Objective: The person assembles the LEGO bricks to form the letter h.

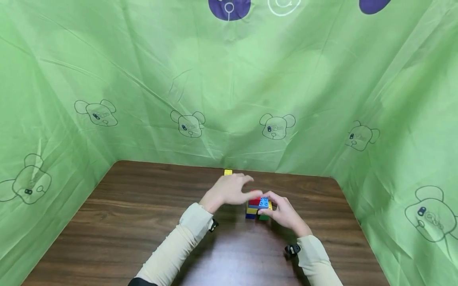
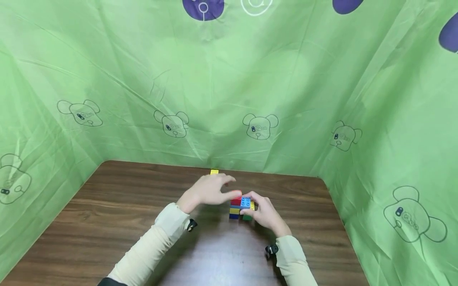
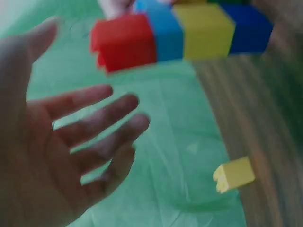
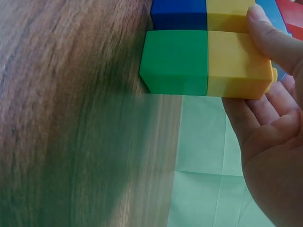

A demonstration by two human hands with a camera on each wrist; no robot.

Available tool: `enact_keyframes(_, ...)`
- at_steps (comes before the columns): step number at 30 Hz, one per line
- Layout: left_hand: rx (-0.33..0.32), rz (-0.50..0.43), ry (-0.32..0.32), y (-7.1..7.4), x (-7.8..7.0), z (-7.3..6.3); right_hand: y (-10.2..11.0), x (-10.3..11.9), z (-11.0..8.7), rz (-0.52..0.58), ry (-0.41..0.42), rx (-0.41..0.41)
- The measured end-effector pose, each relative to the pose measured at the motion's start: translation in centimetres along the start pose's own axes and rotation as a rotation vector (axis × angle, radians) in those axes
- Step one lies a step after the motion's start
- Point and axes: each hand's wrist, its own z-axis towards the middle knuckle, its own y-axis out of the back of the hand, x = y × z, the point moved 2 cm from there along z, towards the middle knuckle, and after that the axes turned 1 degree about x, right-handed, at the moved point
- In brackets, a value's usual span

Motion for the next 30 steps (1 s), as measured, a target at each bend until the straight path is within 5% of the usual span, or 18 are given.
enact_keyframes(5,-0.172,0.019,0.191,2.0,2.3,1.0,0.2,0.0,0.0,-0.011,-0.013,-0.005)
enact_keyframes(8,-0.193,0.011,0.241,1.7,3.5,1.8,0.3,0.1,0.0,-0.013,-0.020,-0.001)
enact_keyframes(14,-0.104,-0.034,0.274,-2.5,6.6,3.1,-0.3,-0.2,-0.4,0.006,-0.026,-0.012)
enact_keyframes(21,0.026,-0.056,0.347,-9.3,9.5,1.4,-2.0,-0.6,-1.3,0.059,-0.062,0.064)
enact_keyframes(25,-0.022,-0.038,0.344,-10.4,10.2,1.5,-1.6,-0.4,-1.2,0.075,-0.057,0.037)
enact_keyframes(30,-0.102,0.006,0.308,-9.6,10.1,3.1,-0.6,-0.2,-0.7,0.047,-0.051,0.012)
